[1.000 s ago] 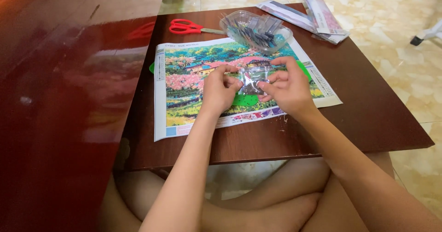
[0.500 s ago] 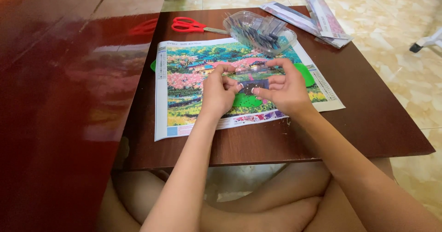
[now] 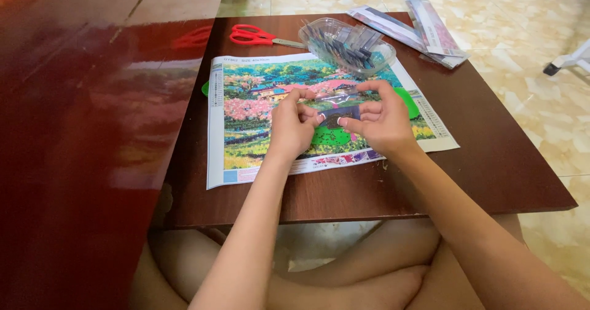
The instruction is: The person performs diamond painting by picking up and shifting plastic bags of gems, then placing them on a container and lid, while holding a marker.
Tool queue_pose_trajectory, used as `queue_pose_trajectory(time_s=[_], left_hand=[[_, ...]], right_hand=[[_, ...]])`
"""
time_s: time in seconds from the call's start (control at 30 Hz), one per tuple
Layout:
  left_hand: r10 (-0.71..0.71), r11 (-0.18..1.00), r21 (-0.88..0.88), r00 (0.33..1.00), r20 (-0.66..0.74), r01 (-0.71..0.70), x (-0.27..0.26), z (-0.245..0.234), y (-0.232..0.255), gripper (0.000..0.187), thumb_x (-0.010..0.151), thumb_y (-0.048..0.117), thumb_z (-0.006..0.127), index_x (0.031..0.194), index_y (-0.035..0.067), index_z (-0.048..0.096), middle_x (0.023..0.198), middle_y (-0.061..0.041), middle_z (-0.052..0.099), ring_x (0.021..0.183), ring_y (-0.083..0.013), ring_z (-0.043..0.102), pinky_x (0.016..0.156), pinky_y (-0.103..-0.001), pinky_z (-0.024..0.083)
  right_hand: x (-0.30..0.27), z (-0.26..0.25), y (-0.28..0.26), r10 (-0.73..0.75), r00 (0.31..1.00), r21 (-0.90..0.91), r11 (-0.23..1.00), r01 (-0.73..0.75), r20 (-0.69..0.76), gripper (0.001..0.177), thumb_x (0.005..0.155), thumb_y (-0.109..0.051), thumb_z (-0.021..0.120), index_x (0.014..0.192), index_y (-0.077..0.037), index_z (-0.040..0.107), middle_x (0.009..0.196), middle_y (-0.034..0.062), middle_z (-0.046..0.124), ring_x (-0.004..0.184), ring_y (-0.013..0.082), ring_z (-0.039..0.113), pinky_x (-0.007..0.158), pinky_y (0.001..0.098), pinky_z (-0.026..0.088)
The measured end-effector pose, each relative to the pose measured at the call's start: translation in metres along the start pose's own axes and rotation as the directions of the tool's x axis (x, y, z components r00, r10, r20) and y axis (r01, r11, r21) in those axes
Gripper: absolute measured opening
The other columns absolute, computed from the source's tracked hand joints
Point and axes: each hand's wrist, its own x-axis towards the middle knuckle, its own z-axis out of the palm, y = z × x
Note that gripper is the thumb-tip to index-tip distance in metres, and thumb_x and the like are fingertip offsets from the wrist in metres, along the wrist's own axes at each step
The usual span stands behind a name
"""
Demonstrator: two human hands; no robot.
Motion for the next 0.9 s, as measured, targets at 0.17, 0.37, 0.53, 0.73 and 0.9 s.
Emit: queue_pose_trajectory(time_s=[0.17, 0.37, 0.53, 0.73, 0.9], left_hand=[[-0.014, 1.0, 0.017, 1.0, 0.0, 0.014, 0.003, 0.001, 0.003, 0.037, 0.08, 0.002, 0.078, 0.113, 0.009, 0.063, 0.077, -0.008, 0.074, 0.07, -0.0132, 0.063, 0.067, -0.028, 0.055], [-0.107, 0.99, 0.086, 0.994, -0.012, 0.108, 0.018, -0.003, 0.016, 0.036, 0.077, 0.006, 0.078, 0.109, 0.011, 0.064, 0.077, -0.006, 0.075, 0.072, -0.0173, 0.07, 0.07, -0.031, 0.058], [-0.221, 0.963, 0.151, 0.974, -0.04, 0.224, 0.052, -0.011, 0.032, 0.045, 0.06, 0.004, 0.078, 0.101, 0.016, 0.065, 0.07, -0.001, 0.074, 0.058, -0.0143, 0.071, 0.061, -0.028, 0.061], [-0.348, 0.936, -0.082, 0.936, -0.049, 0.343, 0.055, -0.024, 0.101, 0.033, 0.066, -0.007, 0.066, 0.098, -0.002, 0.061, 0.069, -0.015, 0.072, 0.048, -0.0228, 0.071, 0.052, -0.031, 0.061], [-0.381, 0.902, -0.239, 0.923, -0.049, 0.359, 0.063, -0.026, 0.122, 0.027, 0.08, 0.006, 0.069, 0.102, -0.008, 0.061, 0.077, -0.02, 0.07, 0.053, -0.0242, 0.071, 0.048, -0.031, 0.064]], right_hand=[[-0.004, 0.003, -0.003, 0.007, 1.0, 0.006, 1.0, -0.007, -0.006, 0.071, 0.076, 0.008, 0.078, 0.135, -0.003, 0.041, 0.093, 0.0268, 0.069, 0.077, 0.0259, 0.072, 0.072, 0.0307, 0.064], [-0.011, 0.001, -0.01, -0.041, 0.996, -0.142, 0.989, 0.03, -0.076, 0.075, 0.07, -0.001, 0.085, 0.134, -0.004, 0.045, 0.112, 0.0265, 0.063, 0.098, 0.0319, 0.067, 0.085, 0.0385, 0.06], [-0.005, 0.006, -0.011, -0.468, 0.884, -0.533, 0.752, 0.388, -0.016, 0.064, 0.067, -0.009, 0.089, 0.124, -0.003, 0.059, 0.11, 0.0192, 0.061, 0.094, 0.0324, 0.067, 0.075, 0.0394, 0.06], [0.018, 0.019, -0.033, -0.584, 0.812, -0.619, 0.637, 0.46, 0.002, 0.042, 0.068, -0.011, 0.086, 0.107, -0.01, 0.071, 0.098, 0.0072, 0.067, 0.078, 0.0257, 0.068, 0.073, 0.0394, 0.057], [0.058, 0.014, -0.001, -0.53, 0.844, -0.564, 0.724, 0.397, -0.086, 0.011, 0.082, -0.017, 0.08, 0.09, -0.013, 0.075, 0.072, 0.0007, 0.072, 0.064, 0.0153, 0.07, 0.06, 0.0262, 0.056]])
